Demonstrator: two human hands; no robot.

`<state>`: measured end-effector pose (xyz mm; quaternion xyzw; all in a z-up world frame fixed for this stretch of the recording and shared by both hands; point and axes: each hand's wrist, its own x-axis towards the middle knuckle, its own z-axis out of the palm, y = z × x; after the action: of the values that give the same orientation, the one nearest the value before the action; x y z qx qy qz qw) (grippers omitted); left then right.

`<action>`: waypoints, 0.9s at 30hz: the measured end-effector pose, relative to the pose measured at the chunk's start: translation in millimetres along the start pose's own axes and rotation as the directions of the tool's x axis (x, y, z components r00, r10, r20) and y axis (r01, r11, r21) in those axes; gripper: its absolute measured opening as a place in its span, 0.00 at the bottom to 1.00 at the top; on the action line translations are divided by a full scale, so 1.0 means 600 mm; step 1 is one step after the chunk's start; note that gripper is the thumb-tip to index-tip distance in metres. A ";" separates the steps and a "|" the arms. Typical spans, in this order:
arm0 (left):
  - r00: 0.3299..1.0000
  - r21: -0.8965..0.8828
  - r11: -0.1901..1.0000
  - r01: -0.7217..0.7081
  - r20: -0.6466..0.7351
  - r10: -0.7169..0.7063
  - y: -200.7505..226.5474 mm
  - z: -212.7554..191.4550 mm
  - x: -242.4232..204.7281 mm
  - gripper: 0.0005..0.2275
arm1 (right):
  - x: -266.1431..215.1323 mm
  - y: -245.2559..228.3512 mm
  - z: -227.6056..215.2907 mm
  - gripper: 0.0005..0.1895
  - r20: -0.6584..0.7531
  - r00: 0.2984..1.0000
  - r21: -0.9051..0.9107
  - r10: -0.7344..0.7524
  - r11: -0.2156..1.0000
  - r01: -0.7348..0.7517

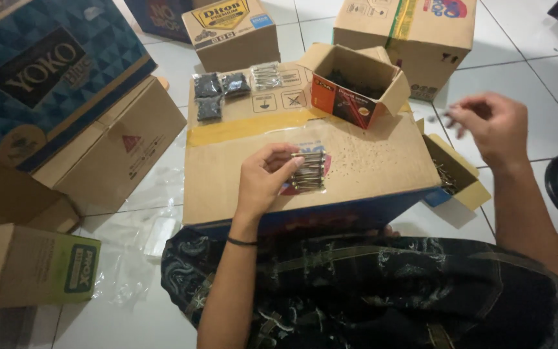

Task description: Bagging small metal bolts and screws into plastic packets

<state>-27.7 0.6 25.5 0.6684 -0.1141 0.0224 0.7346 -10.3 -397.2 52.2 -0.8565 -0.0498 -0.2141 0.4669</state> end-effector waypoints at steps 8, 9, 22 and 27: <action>0.998 0.012 0.998 -0.058 0.036 0.057 0.002 0.001 -0.009 0.10 | 0.027 -0.249 0.096 0.04 0.264 0.956 0.275 -0.126 0.960 0.051; 0.996 0.025 0.997 -0.075 0.056 0.074 0.006 0.001 -0.010 0.10 | 0.032 -0.261 0.106 0.05 0.300 0.942 0.254 -0.153 0.964 0.076; 0.999 -0.080 0.996 -0.033 0.008 0.034 -0.003 0.006 -0.019 0.17 | 0.049 -0.293 0.161 0.08 0.389 0.873 0.236 -0.293 0.948 0.213; 1.000 -0.087 0.996 -0.014 0.021 0.016 0.002 0.004 -0.021 0.16 | 0.050 -0.292 0.165 0.09 0.370 0.884 0.207 -0.284 0.953 0.220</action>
<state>-40.6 -0.2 24.4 0.6351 -0.1282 0.0157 0.7615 -1.6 -221.4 154.2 -0.8282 -0.2712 -0.0911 0.4819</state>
